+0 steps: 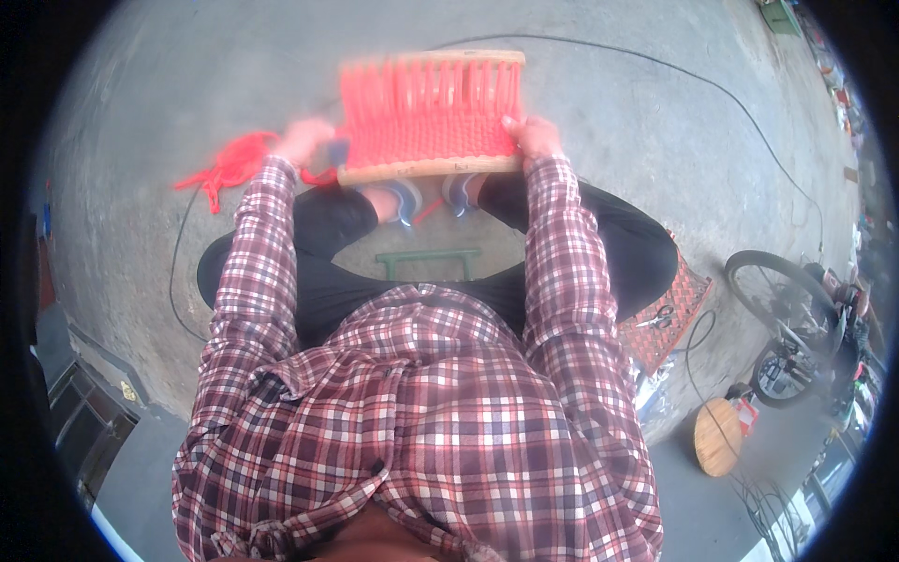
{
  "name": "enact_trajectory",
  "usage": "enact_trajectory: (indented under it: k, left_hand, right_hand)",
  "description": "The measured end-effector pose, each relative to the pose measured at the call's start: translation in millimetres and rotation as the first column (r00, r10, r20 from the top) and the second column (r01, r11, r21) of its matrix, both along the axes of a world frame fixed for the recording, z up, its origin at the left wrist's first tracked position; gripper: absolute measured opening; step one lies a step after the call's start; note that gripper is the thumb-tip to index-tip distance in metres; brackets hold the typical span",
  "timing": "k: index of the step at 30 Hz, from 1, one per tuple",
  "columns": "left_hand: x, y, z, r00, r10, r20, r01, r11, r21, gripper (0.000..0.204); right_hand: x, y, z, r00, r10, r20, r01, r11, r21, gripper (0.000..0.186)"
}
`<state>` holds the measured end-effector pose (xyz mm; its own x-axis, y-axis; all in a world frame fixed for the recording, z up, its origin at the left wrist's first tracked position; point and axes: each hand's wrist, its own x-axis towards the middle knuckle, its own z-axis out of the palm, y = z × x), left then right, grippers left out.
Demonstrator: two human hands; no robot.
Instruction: The person sits cross-legged and weaves red plastic strips through a wooden loom frame. They repeatedly pull the strip through the vertical slats, tighten the weave, and adjust the frame to continue building the basket.
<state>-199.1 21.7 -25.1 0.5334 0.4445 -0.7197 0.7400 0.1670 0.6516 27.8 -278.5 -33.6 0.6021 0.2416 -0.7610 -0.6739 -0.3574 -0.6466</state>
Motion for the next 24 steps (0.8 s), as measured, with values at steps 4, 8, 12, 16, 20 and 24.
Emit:
enact_trajectory:
  k: [4,8,12,16,20,24]
  left_hand:
    - [-10,23,5,0.977,-0.142,-0.16,0.14,0.99,-0.022,0.019]
    - [-18,35,2,0.946,-0.212,-0.244,0.224,0.974,0.022,0.02]
    - [-27,36,-7,0.937,-0.261,-0.234,0.299,0.943,0.145,0.022]
    - [-23,33,-10,0.792,-0.562,-0.238,0.594,0.799,0.094,0.023]
    - [-10,13,-12,0.917,-0.398,0.035,0.397,0.917,0.04,0.023]
    - [4,-5,-17,0.918,-0.186,0.35,0.25,0.957,-0.147,0.025]
  right_hand:
    - [-4,-2,-1,1.0,-0.013,0.007,0.013,1.0,0.006,0.012]
    - [-4,-6,1,0.999,-0.045,0.023,0.045,0.999,-0.005,0.019]
    - [-2,-12,2,0.999,-0.044,0.01,0.044,0.999,0.025,0.023]
    - [-2,-9,2,0.999,0.041,0.027,-0.042,0.999,0.028,0.023]
    - [-4,0,13,0.997,0.078,0.022,-0.08,0.992,0.096,0.023]
    - [-5,8,31,0.985,0.134,0.111,-0.144,0.986,0.082,0.021]
